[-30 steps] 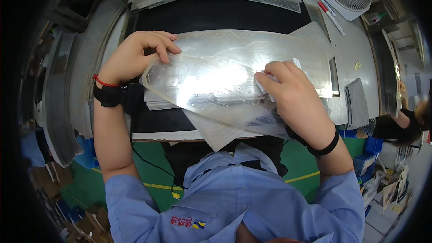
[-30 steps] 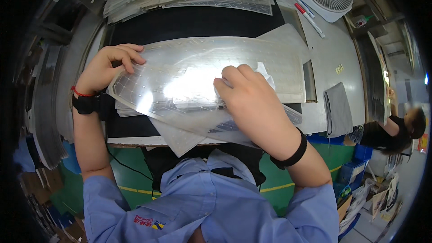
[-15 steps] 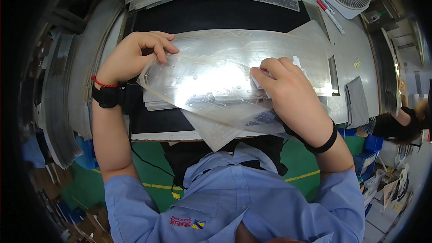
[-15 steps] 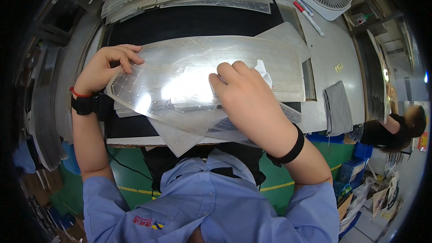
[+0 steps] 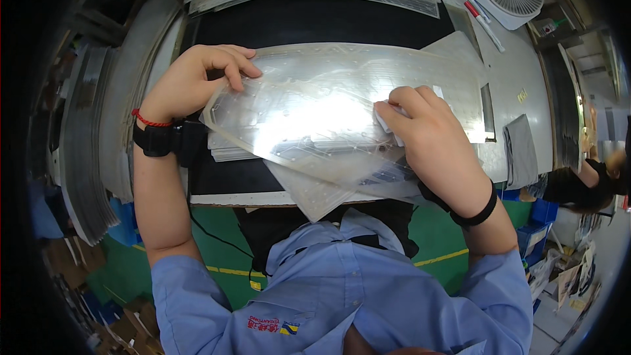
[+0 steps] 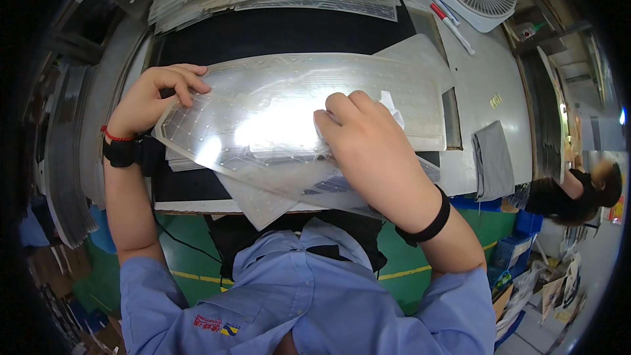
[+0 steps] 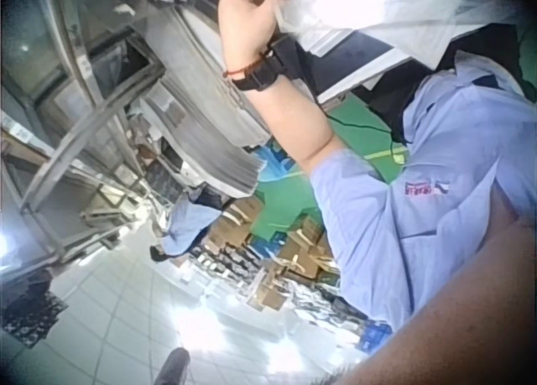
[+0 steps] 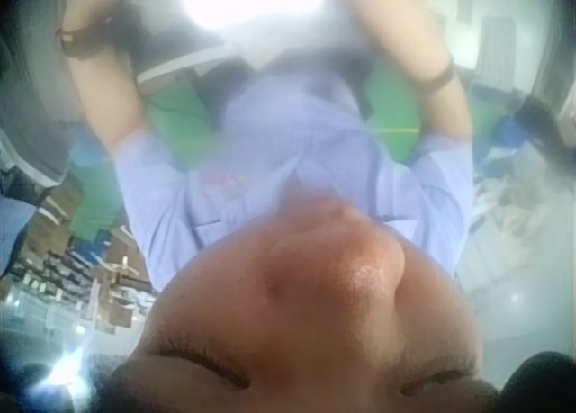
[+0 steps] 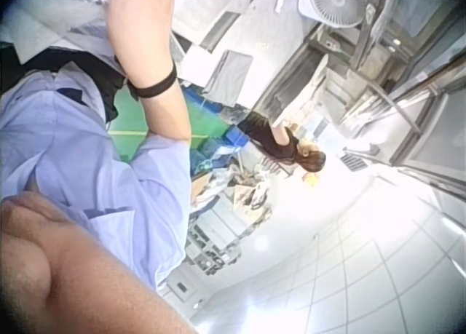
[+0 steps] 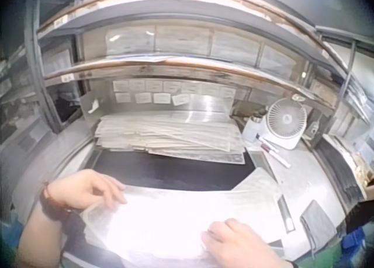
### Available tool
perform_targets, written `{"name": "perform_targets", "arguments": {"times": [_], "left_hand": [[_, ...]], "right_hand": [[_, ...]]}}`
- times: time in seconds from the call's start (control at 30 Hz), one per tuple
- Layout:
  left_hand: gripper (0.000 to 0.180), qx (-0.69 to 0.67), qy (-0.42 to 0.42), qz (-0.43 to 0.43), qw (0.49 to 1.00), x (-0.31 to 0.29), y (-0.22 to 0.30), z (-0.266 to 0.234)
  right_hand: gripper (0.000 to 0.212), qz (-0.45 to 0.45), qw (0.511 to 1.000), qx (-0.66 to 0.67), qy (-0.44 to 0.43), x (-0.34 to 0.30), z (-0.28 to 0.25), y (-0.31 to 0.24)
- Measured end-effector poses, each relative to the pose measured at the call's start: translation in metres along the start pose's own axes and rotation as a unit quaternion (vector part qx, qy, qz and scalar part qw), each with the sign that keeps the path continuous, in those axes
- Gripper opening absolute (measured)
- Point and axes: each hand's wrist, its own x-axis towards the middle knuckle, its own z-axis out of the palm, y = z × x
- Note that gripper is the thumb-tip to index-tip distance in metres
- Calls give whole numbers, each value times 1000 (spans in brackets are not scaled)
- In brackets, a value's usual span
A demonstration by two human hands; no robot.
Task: Inspecting and cleaning flexible printed circuit membranes for keyboards on a factory assembly line.
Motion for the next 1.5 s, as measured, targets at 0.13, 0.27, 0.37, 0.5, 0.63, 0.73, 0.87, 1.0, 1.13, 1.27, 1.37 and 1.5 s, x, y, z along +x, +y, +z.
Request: {"name": "perform_targets", "arguments": {"times": [0.13,0.27,0.37,0.5,0.63,0.73,0.87,1.0,1.13,1.27,1.37,1.5], "left_hand": [[8,-4,-1,4,1000,0,0,0],[8,-10,2,7,1000,1,-1,1],[12,1,3,14,1000,1,2,1],[12,2,4,17,1000,0,2,1],[12,-13,4,10,1000,1,2,2],[12,6,5,13,1000,0,3,1],[11,-13,5,14,1000,0,-1,1],[8,-14,0,21,1000,0,0,-1],[8,-37,15,2,999,-1,0,-4],[14,-68,28,-4,997,-3,-5,-11],[26,-104,92,-38,990,-2,-3,-7],[51,-189,119,-134,966,1,6,-2]], "right_hand": [[32,-5,1000,-2,17,3,2,-3],[26,-26,999,-17,24,-2,4,4],[26,-34,999,-14,32,0,4,6],[26,-36,999,-23,28,2,6,3],[26,-38,998,-32,36,-4,4,6],[26,-35,999,-21,23,3,5,3],[29,-5,1000,-8,15,3,1,-1],[28,3,999,-7,47,-6,-6,12],[28,24,994,-8,106,-13,-12,14],[27,25,992,12,120,-16,-14,11],[27,20,991,20,127,-15,-7,13],[27,20,993,33,109,-10,-3,8]]}}
